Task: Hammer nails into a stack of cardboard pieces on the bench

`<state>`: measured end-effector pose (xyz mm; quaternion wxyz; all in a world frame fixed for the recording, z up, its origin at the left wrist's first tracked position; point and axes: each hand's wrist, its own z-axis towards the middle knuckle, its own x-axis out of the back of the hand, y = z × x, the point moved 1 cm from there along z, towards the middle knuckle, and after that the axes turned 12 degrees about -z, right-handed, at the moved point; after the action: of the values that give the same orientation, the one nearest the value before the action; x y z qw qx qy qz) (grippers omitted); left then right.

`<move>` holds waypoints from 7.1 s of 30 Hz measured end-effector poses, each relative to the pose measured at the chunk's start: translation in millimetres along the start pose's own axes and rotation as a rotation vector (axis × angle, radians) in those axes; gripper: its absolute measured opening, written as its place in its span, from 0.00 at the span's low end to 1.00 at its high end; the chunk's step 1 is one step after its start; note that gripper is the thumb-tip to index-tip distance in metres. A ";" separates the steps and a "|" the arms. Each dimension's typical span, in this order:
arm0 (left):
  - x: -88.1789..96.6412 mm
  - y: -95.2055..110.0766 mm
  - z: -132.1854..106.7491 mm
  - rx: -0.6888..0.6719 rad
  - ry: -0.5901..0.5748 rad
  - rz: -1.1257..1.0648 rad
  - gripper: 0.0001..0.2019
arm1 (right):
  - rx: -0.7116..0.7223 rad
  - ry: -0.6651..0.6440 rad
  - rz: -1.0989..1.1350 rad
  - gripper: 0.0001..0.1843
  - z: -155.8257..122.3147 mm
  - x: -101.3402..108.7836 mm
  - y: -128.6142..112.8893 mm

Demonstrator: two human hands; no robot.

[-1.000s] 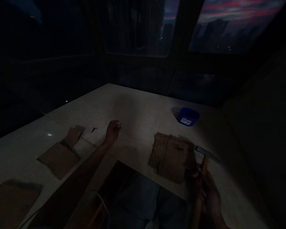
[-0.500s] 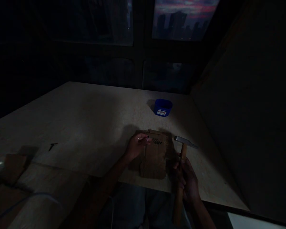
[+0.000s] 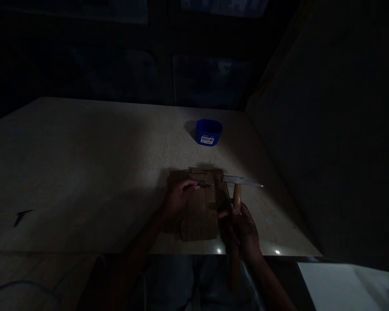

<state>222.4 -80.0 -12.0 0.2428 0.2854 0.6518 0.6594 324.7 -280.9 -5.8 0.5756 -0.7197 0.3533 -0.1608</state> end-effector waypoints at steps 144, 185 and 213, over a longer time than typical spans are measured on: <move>-13.5 -30.0 19.5 -0.270 -0.126 0.281 0.07 | 0.223 -0.305 -1.124 0.27 15.9 17.3 -95.4; -6.5 -19.6 20.2 -0.191 -0.180 0.251 0.06 | 0.241 -0.329 -1.068 0.26 17.3 1.2 -92.6; -3.2 -10.1 19.4 -0.096 -0.188 0.227 0.07 | 0.242 -0.378 -1.112 0.27 14.6 1.3 -94.2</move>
<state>237.6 -67.9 -22.5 0.2398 0.4058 0.5576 0.6833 365.4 -263.1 78.6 0.5358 -0.7421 -0.2058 -0.3462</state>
